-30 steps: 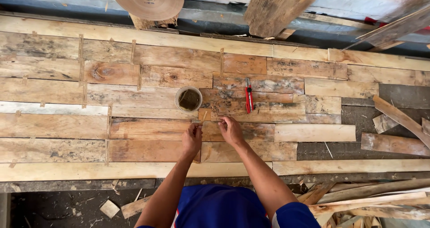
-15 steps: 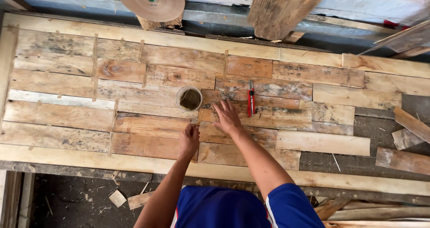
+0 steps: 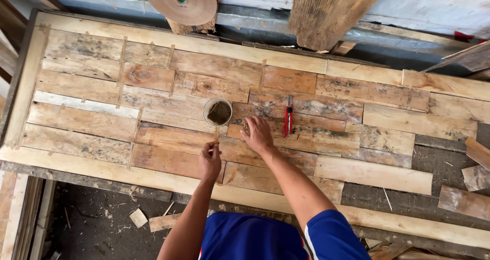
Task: Applying thin wood veneer or adhesive strips to a wooden surface and trimming them with a utility knife.
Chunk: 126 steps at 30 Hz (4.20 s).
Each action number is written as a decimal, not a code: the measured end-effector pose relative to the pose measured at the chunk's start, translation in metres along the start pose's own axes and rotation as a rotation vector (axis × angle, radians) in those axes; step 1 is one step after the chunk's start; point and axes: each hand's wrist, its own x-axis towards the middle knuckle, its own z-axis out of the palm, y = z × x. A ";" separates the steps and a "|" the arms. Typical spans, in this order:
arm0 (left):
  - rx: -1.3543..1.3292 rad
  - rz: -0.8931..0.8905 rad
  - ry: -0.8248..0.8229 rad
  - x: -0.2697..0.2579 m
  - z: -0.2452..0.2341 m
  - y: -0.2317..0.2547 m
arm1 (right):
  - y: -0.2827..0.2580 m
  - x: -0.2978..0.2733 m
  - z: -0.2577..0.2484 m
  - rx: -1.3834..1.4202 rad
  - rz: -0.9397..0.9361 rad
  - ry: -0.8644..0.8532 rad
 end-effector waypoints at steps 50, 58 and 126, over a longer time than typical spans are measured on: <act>-0.007 -0.152 -0.749 -0.037 0.210 0.066 | 0.184 -0.077 -0.067 1.037 0.969 0.766; -0.136 -0.281 -0.420 -0.031 0.132 0.013 | 0.131 -0.094 -0.058 0.502 0.503 0.356; -0.104 -0.087 -0.471 -0.047 0.139 -0.009 | 0.117 -0.197 -0.133 -0.045 0.171 -0.082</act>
